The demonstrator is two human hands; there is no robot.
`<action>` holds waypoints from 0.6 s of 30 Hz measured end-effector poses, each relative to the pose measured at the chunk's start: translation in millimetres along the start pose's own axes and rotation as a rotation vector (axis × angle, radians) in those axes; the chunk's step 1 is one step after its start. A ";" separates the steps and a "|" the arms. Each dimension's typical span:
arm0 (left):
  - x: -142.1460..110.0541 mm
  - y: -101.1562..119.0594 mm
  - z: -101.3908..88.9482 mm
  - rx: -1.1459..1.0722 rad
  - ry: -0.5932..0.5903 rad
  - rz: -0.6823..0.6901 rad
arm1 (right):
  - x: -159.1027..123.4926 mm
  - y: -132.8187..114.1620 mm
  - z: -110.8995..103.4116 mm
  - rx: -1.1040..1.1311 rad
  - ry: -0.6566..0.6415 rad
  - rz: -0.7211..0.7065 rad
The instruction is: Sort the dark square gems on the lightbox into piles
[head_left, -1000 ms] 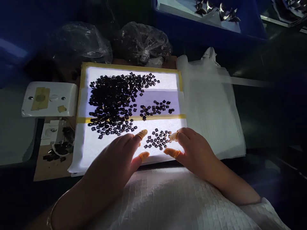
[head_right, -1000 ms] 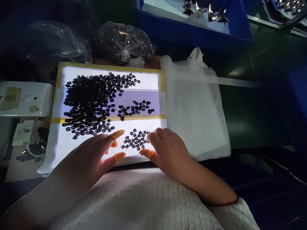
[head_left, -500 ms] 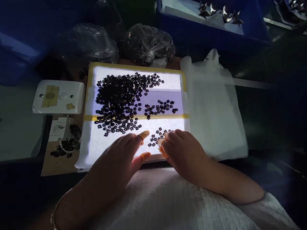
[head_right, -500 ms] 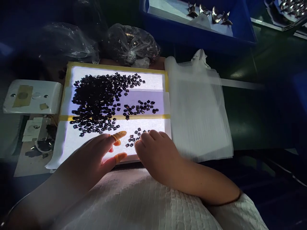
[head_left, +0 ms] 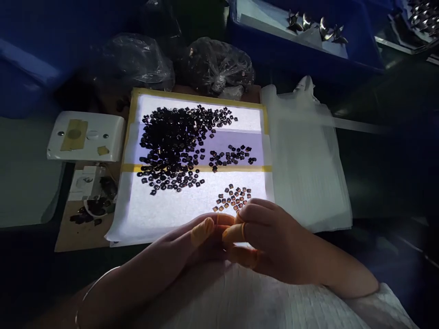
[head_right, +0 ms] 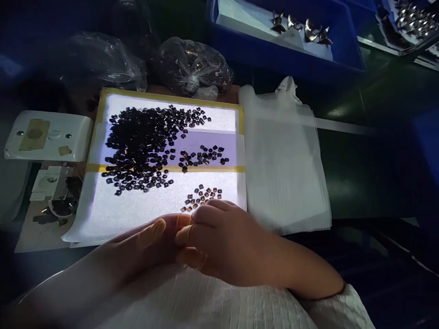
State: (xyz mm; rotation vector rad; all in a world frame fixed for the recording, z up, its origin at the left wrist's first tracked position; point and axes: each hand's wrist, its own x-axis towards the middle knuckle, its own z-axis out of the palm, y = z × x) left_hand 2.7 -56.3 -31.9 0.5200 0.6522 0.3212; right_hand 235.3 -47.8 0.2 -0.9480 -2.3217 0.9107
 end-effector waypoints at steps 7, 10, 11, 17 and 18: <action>6.1 -16.0 5.2 -0.327 0.075 -0.203 | 33.2 30.5 -6.1 -0.355 -0.157 0.059; 5.9 -20.8 5.9 -0.341 0.071 -0.204 | 50.3 29.9 -2.6 -0.521 -0.306 0.062; 6.1 -22.2 6.0 -0.357 0.072 -0.203 | 55.0 27.2 -1.5 -0.556 -0.340 0.070; 8.8 -25.8 6.9 -0.422 0.102 -0.208 | 64.7 21.4 -0.4 -0.611 -0.404 0.106; 9.2 -24.8 7.3 -0.431 0.116 -0.213 | 62.7 23.1 -2.2 -0.575 -0.380 0.109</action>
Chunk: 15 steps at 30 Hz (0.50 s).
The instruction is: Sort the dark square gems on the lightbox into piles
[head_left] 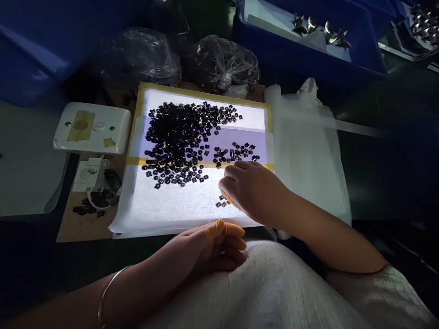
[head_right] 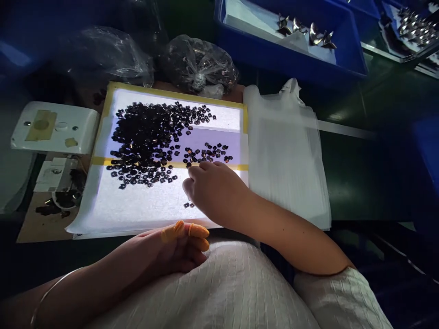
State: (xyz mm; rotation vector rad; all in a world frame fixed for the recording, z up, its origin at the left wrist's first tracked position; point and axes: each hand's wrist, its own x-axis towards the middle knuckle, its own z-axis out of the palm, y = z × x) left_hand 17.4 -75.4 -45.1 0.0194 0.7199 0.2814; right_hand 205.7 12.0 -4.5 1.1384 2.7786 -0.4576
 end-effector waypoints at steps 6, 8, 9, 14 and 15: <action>-4.6 10.4 9.2 -0.048 0.046 -0.049 | -24.4 7.0 -10.8 0.546 0.021 -0.091; -6.3 12.3 11.4 -0.050 0.040 -0.046 | -26.9 4.0 -14.1 0.546 -0.029 -0.110; -6.7 12.3 11.7 -0.051 0.039 -0.044 | -25.9 2.1 -14.2 0.479 -0.039 -0.085; -1.9 3.1 4.4 -0.050 0.022 -0.005 | -7.6 -8.7 -2.3 0.071 -0.049 0.026; -0.2 0.5 1.9 -0.051 0.015 0.005 | -4.1 -10.8 0.4 0.026 -0.050 0.023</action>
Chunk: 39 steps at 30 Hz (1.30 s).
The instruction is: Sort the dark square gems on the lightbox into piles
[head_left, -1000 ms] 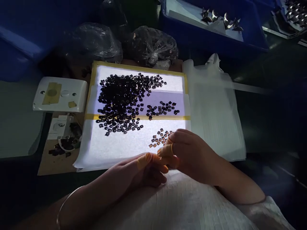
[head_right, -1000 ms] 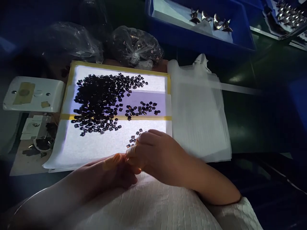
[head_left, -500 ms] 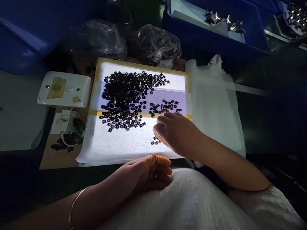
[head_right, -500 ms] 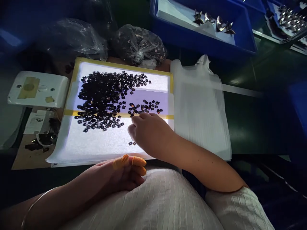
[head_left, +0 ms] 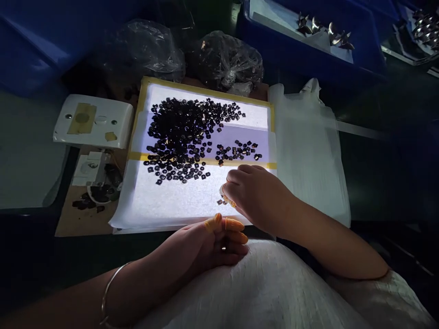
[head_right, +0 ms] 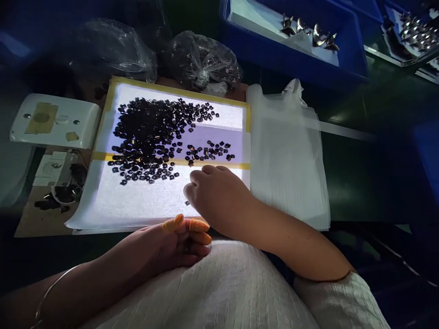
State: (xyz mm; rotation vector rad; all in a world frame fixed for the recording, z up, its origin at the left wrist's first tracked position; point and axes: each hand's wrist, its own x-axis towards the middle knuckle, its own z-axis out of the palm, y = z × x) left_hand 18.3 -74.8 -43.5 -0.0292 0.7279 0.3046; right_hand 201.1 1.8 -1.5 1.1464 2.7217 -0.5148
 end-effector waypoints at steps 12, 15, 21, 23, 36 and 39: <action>2.8 0.5 -0.5 -0.019 -0.027 -0.012 | -16.3 6.5 -21.2 0.438 -0.075 -0.085; 5.9 -4.2 -7.4 -0.043 -0.053 0.007 | -11.3 3.0 -11.9 0.232 -0.040 -0.016; 6.2 -7.2 -14.4 -0.038 -0.070 0.016 | 2.0 -6.4 7.5 0.032 0.025 -0.068; 6.2 -6.5 -13.3 -0.036 -0.052 0.013 | -1.3 -5.4 4.0 0.103 0.056 -0.033; -0.8 2.2 -2.9 -0.001 -0.015 -0.007 | -31.1 48.2 10.8 0.440 0.272 0.188; -2.5 6.0 1.7 0.019 0.036 -0.032 | -24.7 45.1 20.3 0.413 0.278 0.167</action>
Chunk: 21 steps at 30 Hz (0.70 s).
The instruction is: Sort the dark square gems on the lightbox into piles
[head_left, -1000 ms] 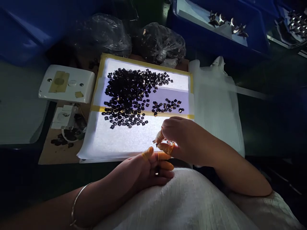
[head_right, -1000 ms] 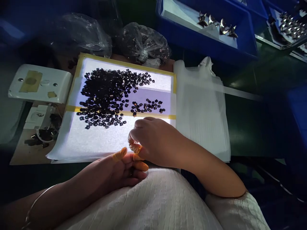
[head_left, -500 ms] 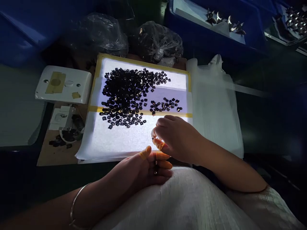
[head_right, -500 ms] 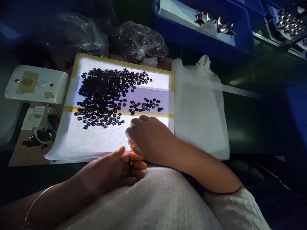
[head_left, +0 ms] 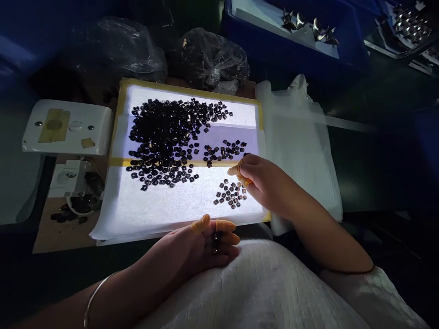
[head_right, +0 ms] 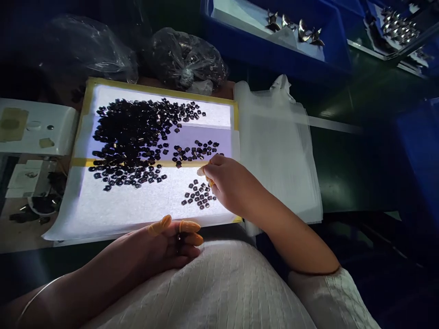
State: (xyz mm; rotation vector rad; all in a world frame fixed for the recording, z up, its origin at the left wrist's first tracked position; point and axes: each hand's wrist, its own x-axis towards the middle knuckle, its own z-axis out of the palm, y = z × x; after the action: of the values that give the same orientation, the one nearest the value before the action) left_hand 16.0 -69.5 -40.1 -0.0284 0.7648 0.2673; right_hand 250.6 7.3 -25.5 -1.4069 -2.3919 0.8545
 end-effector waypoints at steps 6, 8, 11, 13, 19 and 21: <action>-2.8 3.2 6.3 -0.005 0.038 -0.009 | 2.7 -2.9 1.9 0.006 0.005 0.027; -3.0 2.2 5.7 0.009 0.033 0.002 | 3.7 -3.3 -1.4 0.000 -0.011 0.041; -2.9 0.9 4.6 0.021 0.017 0.011 | 3.8 -6.3 -5.8 -0.032 -0.050 0.054; -2.8 0.9 4.7 0.020 0.012 0.011 | 2.7 -11.1 -7.2 -0.099 -0.080 0.035; -3.1 3.2 6.9 0.023 0.030 -0.005 | 3.6 -37.4 -3.3 -0.425 -0.176 -0.079; -3.0 3.4 6.4 0.022 0.025 -0.004 | 7.2 -44.7 -0.7 -0.492 -0.212 -0.056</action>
State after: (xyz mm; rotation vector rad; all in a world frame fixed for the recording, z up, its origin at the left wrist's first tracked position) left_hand 17.5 -66.1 -33.2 -0.0129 0.7921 0.2548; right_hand 215.2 -2.6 0.9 -1.4552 -2.9327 0.4305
